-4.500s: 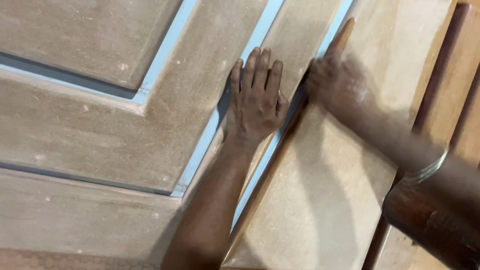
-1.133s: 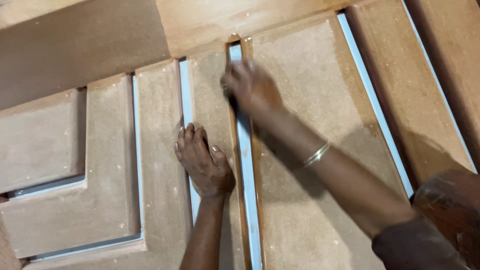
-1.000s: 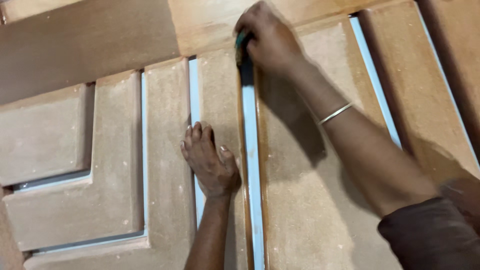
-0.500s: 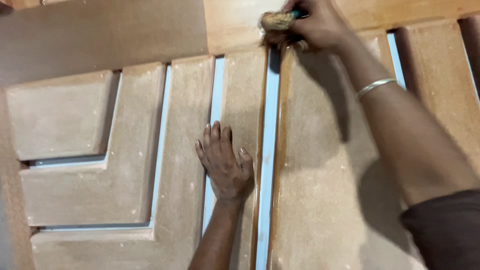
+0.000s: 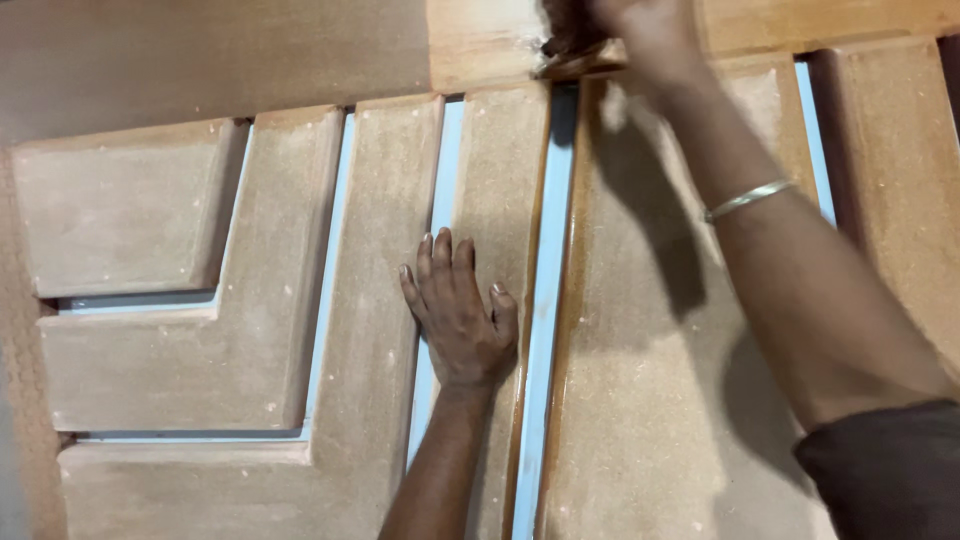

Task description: The person applies a liquid finish to a wooden door using a cloth. They repeatedly dip the cloth into a container and wipe the door's surface and grooves, systematically covering the panels and edges.

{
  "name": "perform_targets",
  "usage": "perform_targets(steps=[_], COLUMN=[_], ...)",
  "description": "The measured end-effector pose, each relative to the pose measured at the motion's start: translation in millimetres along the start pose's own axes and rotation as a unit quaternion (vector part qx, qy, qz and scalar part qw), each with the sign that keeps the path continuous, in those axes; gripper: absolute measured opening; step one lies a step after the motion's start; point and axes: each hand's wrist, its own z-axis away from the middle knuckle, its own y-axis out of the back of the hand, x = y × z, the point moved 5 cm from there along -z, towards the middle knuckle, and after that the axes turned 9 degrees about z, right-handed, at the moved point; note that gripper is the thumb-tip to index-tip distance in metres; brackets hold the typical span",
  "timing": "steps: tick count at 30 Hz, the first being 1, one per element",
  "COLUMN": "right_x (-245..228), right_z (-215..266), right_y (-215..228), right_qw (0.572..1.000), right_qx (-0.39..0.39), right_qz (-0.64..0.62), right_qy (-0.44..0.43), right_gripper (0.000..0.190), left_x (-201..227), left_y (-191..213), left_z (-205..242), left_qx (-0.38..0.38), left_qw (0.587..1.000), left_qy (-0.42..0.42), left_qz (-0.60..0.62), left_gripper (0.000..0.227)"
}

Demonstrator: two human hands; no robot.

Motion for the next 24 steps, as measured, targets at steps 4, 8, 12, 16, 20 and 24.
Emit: perform_targets(steps=[4, 8, 12, 16, 20, 24], right_x=[-5.5, -57.9, -91.1, -72.0, -8.9, 14.6], right_z=[19.3, 37.2, 58.9, 76.4, 140.8, 383.2], right_y=[49.6, 35.7, 12.9, -14.4, -29.9, -98.9], right_qw=[0.992, 0.985, 0.94, 0.687, 0.667, 0.684], right_qx=[-0.034, -0.164, -0.161, -0.116, -0.097, -0.288], right_qz=[-0.118, -0.038, 0.297, 0.65, 0.702, 0.617], right_qy=[-0.027, 0.038, 0.043, 0.303, 0.229, 0.263], right_gripper=[0.024, 0.042, 0.009, 0.041, 0.04, 0.053], left_x=[-1.9, 0.0, -0.9, -0.2, -3.0, -8.1], left_y=[1.8, 3.0, 6.3, 8.6, 9.3, 8.4], left_z=[2.5, 0.8, 1.5, 0.6, 3.5, 5.9], left_qx=[0.006, 0.012, 0.026, 0.029, 0.032, 0.032], left_qw=[1.0, 1.0, 0.999, 0.999, 0.997, 0.994], left_qy=[-0.002, -0.006, -0.011, -0.01, -0.003, -0.009], left_qz=[0.0, 0.003, 0.02, 0.035, 0.069, 0.1], left_gripper=[0.057, 0.057, 0.058, 0.056, 0.055, 0.053])
